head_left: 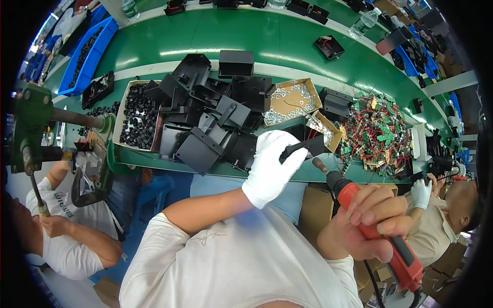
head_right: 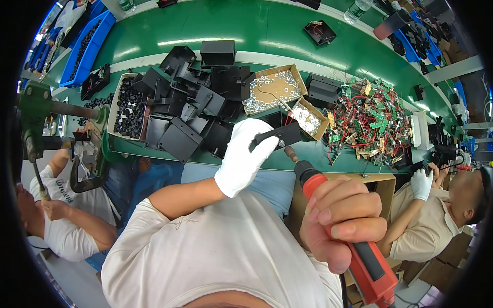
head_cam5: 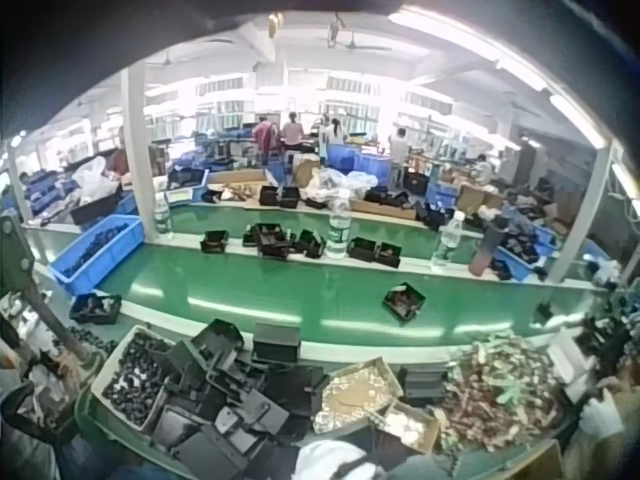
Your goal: Assembling electronic components by placing circuit boards into plastic housings and using an electric screwdriver.
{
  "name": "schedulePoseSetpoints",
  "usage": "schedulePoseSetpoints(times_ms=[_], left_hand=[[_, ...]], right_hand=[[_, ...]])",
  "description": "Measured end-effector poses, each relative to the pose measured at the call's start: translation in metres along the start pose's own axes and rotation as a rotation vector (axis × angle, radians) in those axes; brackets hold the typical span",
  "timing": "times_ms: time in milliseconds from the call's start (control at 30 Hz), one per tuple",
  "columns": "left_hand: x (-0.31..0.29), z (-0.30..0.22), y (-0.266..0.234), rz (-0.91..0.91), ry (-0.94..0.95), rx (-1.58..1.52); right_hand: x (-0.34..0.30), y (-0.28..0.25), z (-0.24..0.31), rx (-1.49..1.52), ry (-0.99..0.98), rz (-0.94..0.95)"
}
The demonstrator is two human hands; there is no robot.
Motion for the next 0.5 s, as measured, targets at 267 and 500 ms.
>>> schedulePoseSetpoints(times_ms=[267,500], left_hand=[[0.008,-0.003,-0.008,-0.027,0.109,0.091],[0.036,-0.041,-0.022,-0.025,0.534,0.201]], right_hand=[[0.0,-0.015,-0.007,-0.082,0.075,-0.105],[-0.025,-0.05,-0.068,-0.135,0.428,-0.483]])
Point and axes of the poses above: each hand's wrist, its own x-axis towards the middle knuckle, its own y-axis out of the palm, z = x × y, the point moved 6 cm from there along x, towards the middle knuckle, and after that the axes turned 13 degrees about y, right-handed, at the moved point
